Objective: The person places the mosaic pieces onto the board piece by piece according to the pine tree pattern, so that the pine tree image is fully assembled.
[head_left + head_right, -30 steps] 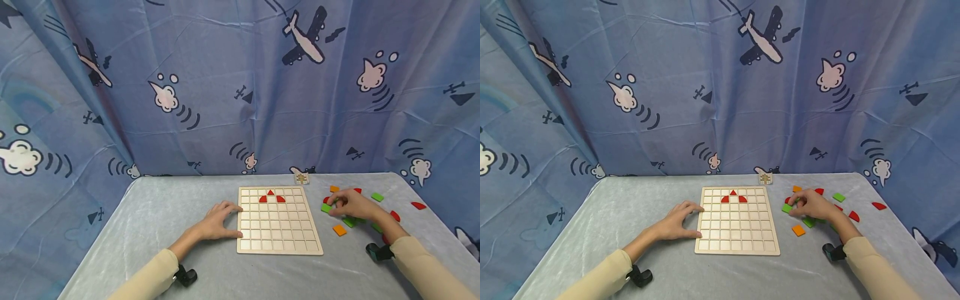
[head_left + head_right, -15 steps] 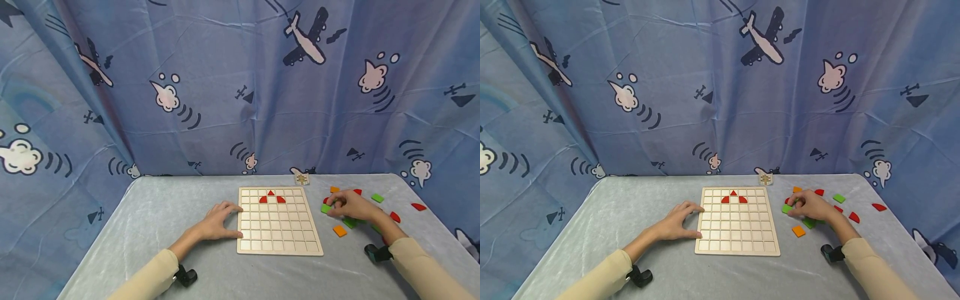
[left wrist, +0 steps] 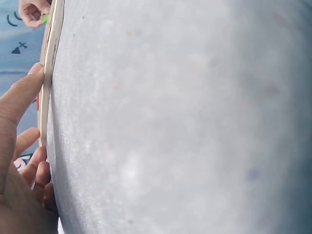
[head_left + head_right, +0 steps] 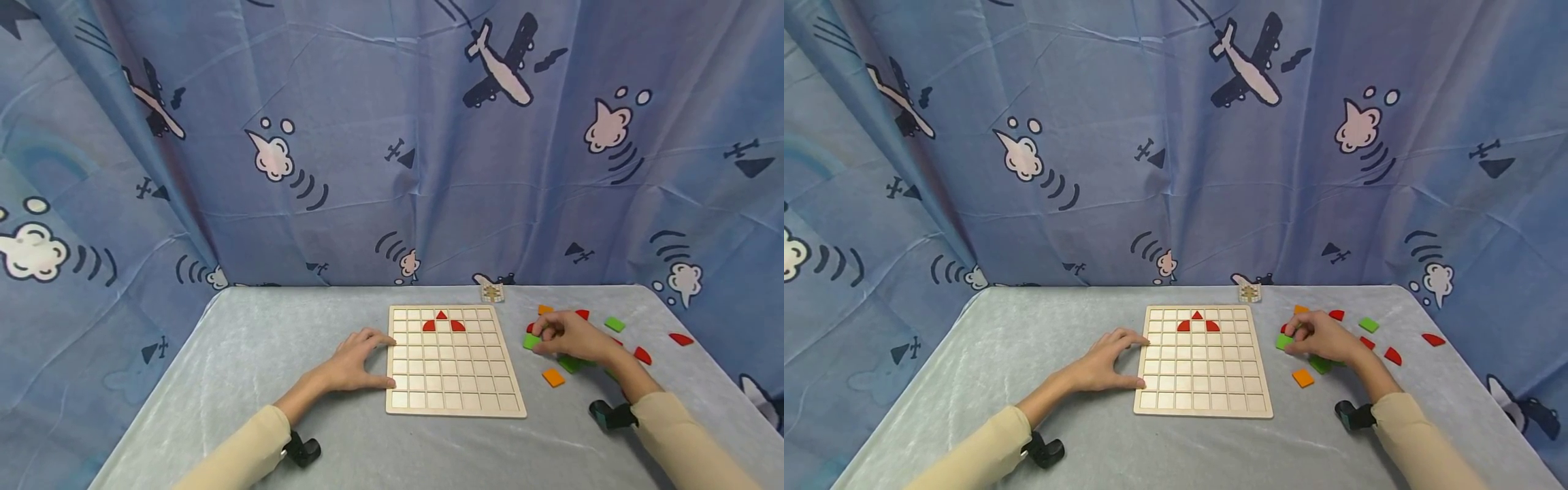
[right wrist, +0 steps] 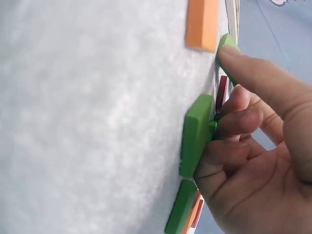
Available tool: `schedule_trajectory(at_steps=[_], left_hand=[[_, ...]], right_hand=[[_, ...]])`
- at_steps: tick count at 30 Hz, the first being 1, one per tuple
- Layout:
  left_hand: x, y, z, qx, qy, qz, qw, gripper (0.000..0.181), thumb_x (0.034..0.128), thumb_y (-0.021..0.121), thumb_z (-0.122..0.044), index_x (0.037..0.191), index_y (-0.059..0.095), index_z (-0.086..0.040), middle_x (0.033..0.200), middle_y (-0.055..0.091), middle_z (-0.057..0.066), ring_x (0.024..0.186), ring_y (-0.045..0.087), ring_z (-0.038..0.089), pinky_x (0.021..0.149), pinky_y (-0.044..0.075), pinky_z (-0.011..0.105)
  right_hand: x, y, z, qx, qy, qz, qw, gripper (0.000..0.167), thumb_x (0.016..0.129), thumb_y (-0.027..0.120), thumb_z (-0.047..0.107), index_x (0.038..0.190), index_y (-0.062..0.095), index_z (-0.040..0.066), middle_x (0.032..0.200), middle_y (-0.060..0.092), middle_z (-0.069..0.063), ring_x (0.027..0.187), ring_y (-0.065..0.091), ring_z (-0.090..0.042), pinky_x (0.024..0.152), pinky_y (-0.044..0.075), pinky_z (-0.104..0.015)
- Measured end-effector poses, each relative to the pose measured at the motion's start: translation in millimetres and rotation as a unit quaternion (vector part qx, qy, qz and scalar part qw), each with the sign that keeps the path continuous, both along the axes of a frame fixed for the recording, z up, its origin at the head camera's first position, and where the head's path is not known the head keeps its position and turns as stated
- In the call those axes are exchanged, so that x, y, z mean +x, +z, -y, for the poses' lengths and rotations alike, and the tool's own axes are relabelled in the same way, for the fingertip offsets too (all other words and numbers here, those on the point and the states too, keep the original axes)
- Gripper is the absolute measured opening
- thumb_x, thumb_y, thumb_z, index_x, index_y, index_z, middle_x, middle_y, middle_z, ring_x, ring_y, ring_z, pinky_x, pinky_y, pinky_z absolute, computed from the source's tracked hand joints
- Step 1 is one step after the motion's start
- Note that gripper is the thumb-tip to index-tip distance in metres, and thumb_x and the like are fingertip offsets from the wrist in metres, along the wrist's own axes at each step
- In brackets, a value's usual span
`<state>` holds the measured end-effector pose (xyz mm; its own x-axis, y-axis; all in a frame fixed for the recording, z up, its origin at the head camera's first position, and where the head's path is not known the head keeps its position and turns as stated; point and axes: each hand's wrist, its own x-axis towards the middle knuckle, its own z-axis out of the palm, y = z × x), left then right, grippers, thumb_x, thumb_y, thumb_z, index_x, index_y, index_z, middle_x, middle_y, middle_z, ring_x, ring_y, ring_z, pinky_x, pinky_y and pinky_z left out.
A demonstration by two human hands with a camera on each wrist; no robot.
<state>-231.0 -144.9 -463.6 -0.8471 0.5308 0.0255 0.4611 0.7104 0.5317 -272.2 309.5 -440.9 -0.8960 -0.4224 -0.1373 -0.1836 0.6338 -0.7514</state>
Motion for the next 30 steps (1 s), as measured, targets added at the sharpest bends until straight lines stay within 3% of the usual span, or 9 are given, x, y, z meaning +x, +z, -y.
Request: schedule_trajectory(at_steps=[8,16,23,30], left_hand=[[-1.0,1.5,-0.6,0.000,-0.003,-0.001,1.0000,0.074,0.0759,0.080,-0.053,0.139,0.052,-0.025,0.141,0.050,0.003,0.131,0.044,0.026,0.106,0.035,0.053],[0.0,1.7,-0.5,0.004,0.000,0.000,1.0000,0.074,0.0755,0.080,-0.053,0.138,0.052,-0.026,0.140,0.050,0.002,0.131,0.044,0.026,0.106,0.035,0.054],[0.3,1.4,-0.2,0.007,0.000,0.004,1.0000,0.074,0.0753,0.080,-0.054,0.138,0.052,-0.026,0.141,0.050,0.001,0.132,0.044,0.025,0.107,0.035,0.055],[-0.3,1.4,-0.6,0.006,0.000,0.002,1.0000,0.073,0.0755,0.080,-0.053,0.138,0.053,-0.026,0.141,0.050,0.001,0.132,0.044,0.025,0.106,0.035,0.053]], right_hand=[[0.7,-2.3,-1,0.001,-0.005,-0.028,0.9996,0.025,0.085,0.077,0.021,0.100,0.065,0.004,0.092,0.060,-0.007,0.076,0.052,-0.010,0.063,0.045,-0.025],[1.8,-0.5,-2,-0.022,0.002,-0.016,0.9996,0.023,0.089,0.073,0.021,0.101,0.066,0.003,0.093,0.067,-0.005,0.070,0.054,-0.010,0.062,0.046,-0.027],[0.5,5.4,3,-0.010,-0.037,-0.017,0.9991,0.029,0.092,0.070,0.030,0.110,0.067,0.008,0.102,0.069,-0.010,0.083,0.060,-0.015,0.069,0.049,-0.030],[-2.7,9.9,17,-0.045,-0.049,-0.022,0.9975,0.032,0.091,0.071,0.032,0.112,0.067,0.008,0.103,0.070,-0.012,0.086,0.064,-0.025,0.073,0.053,-0.033]])
